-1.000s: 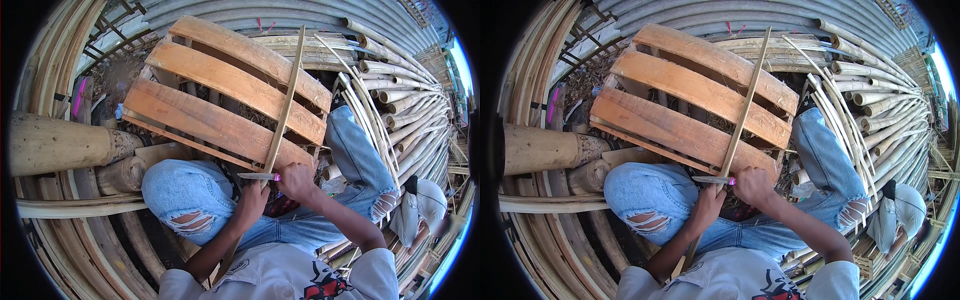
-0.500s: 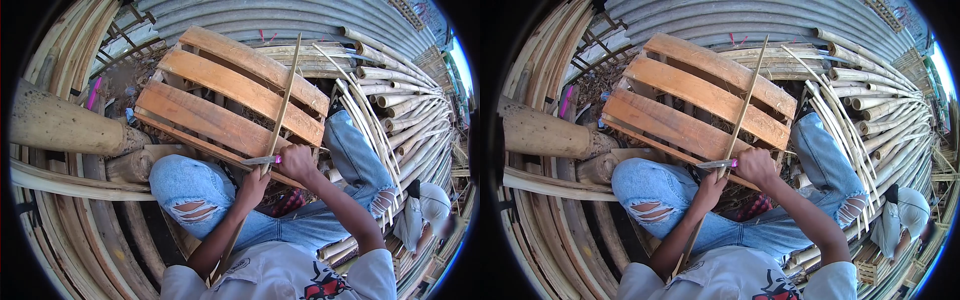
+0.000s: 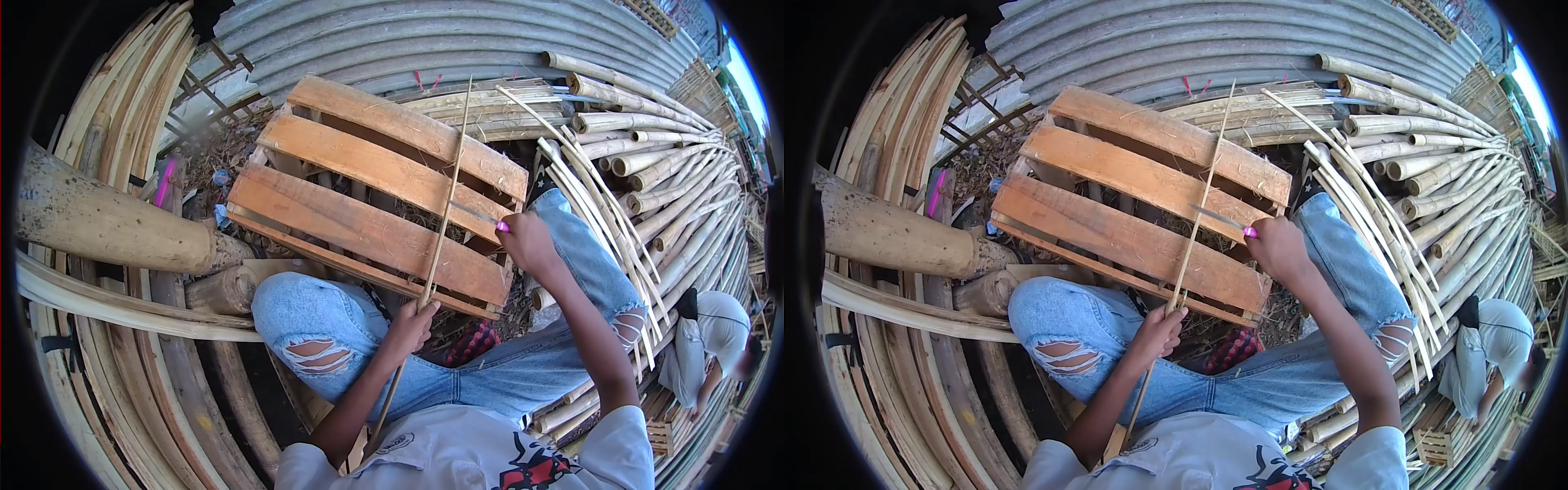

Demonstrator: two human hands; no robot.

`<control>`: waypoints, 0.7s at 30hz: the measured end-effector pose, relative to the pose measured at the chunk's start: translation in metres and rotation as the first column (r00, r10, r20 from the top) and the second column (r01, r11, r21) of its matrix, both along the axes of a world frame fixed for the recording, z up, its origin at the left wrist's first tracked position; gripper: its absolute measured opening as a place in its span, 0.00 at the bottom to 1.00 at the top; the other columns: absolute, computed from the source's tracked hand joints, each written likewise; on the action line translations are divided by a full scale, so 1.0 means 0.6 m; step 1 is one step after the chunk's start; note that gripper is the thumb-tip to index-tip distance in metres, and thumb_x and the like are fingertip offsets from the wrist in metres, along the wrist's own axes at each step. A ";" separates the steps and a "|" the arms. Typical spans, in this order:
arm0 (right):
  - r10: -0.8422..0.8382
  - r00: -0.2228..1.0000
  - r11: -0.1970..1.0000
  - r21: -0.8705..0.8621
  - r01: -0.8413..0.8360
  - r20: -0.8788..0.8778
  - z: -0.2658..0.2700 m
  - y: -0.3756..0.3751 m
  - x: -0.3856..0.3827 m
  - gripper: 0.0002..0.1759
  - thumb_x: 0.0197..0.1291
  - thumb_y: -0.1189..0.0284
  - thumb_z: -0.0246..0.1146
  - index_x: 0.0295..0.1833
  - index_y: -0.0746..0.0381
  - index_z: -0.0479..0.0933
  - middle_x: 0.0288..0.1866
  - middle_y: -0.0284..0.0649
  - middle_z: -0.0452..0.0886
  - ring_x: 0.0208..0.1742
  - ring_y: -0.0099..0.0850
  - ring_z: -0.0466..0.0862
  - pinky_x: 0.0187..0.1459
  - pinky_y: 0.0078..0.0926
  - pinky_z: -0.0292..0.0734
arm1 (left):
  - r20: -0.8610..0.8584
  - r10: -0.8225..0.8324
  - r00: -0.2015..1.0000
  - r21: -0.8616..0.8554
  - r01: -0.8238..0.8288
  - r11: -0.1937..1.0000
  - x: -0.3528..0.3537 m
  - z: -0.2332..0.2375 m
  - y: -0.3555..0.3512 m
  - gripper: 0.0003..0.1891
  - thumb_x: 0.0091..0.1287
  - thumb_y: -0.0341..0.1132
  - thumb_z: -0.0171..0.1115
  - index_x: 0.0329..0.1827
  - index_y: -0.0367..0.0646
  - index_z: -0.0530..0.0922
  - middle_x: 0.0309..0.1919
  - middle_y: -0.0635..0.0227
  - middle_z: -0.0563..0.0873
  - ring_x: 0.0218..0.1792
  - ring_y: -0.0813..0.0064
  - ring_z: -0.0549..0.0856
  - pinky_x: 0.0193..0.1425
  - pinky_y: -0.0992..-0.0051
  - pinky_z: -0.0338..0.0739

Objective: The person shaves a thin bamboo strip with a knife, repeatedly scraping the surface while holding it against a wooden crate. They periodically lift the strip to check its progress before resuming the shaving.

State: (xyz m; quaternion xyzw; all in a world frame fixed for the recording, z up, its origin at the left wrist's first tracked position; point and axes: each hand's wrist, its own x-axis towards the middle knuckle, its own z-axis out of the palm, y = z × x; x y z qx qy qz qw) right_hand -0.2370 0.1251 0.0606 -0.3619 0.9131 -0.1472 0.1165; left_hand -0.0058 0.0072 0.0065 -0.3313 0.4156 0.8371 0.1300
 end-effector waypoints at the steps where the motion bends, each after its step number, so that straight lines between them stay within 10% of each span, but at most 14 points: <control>1: 0.075 0.997 0.997 0.021 -0.075 0.021 -0.010 -0.001 0.034 0.14 0.54 0.67 0.57 0.24 0.66 0.77 0.22 0.55 0.78 0.29 0.54 0.81 0.36 0.47 0.76 | 0.001 0.008 1.000 -0.022 -0.008 1.000 -0.002 0.001 0.000 0.09 0.71 0.40 0.52 0.35 0.46 0.68 0.14 0.82 0.61 0.09 0.91 0.59 0.09 0.83 0.48; 7: 0.300 0.944 0.937 0.143 -0.319 0.137 -0.059 -0.015 0.144 0.13 0.50 0.66 0.60 0.23 0.64 0.79 0.21 0.53 0.79 0.25 0.49 0.83 0.30 0.43 0.79 | -0.010 -0.045 0.999 -0.314 0.039 0.948 0.002 -0.027 0.013 0.12 0.71 0.41 0.53 0.35 0.41 0.70 0.14 0.80 0.61 0.12 0.88 0.62 0.14 0.81 0.56; 11: 0.154 0.984 0.968 0.189 -0.168 0.084 -0.079 -0.023 0.107 0.15 0.52 0.66 0.58 0.21 0.66 0.79 0.22 0.56 0.79 0.24 0.50 0.83 0.29 0.42 0.79 | -0.010 -0.080 0.997 -0.456 0.066 0.887 0.005 -0.037 0.017 0.14 0.72 0.40 0.52 0.33 0.38 0.68 0.15 0.79 0.61 0.12 0.86 0.64 0.15 0.78 0.59; 16: -0.023 0.992 0.998 0.060 0.031 -0.121 -0.096 -0.034 -0.027 0.18 0.53 0.65 0.57 0.20 0.69 0.77 0.22 0.57 0.79 0.26 0.50 0.83 0.29 0.43 0.79 | 0.074 -0.025 0.997 -0.172 0.038 0.984 -0.003 -0.003 0.009 0.12 0.72 0.39 0.51 0.32 0.44 0.66 0.14 0.81 0.61 0.11 0.89 0.62 0.12 0.81 0.54; 21: 0.294 0.943 0.939 0.139 -0.316 0.159 -0.056 -0.036 0.095 0.17 0.52 0.65 0.59 0.22 0.68 0.78 0.22 0.56 0.79 0.26 0.51 0.82 0.31 0.44 0.79 | 0.066 0.013 0.998 -0.026 -0.011 1.000 -0.001 -0.005 0.006 0.12 0.73 0.38 0.50 0.30 0.49 0.63 0.14 0.83 0.60 0.09 0.92 0.59 0.09 0.84 0.48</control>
